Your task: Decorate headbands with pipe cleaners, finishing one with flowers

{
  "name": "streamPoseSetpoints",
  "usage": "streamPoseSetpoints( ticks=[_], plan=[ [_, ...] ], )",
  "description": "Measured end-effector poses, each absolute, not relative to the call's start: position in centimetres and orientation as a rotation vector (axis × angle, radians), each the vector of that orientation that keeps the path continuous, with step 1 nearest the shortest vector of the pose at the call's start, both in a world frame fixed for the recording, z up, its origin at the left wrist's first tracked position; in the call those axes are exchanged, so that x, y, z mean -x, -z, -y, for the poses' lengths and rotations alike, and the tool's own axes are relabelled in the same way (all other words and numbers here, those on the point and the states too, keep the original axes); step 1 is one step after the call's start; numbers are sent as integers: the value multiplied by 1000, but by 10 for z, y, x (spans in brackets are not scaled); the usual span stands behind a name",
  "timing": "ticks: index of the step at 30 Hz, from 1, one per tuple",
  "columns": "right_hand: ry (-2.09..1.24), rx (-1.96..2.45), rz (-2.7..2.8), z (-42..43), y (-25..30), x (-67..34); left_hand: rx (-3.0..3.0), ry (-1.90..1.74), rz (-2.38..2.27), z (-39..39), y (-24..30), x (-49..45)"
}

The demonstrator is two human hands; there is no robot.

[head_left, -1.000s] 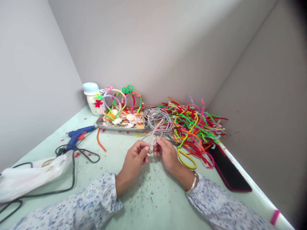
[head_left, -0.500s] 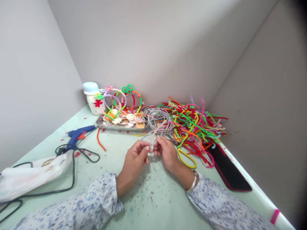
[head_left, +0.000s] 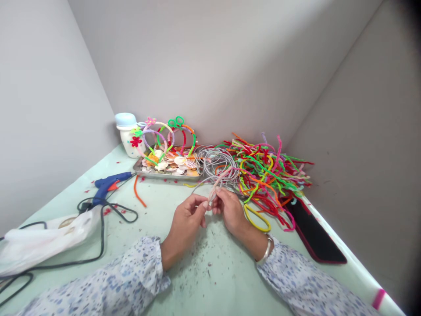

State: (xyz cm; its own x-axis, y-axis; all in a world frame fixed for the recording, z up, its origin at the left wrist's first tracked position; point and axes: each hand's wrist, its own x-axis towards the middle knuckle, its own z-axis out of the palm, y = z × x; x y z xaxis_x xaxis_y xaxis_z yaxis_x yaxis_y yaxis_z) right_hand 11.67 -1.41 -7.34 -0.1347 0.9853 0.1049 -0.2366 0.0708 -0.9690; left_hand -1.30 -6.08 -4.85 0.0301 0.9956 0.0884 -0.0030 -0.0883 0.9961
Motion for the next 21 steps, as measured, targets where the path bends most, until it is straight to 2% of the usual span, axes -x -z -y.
streamPoseSetpoints(
  ticks=[21],
  plan=[
    [-1251, 978, 1354, 23, 59, -115, -1166, -1144, -1189, 52, 54, 15]
  ],
)
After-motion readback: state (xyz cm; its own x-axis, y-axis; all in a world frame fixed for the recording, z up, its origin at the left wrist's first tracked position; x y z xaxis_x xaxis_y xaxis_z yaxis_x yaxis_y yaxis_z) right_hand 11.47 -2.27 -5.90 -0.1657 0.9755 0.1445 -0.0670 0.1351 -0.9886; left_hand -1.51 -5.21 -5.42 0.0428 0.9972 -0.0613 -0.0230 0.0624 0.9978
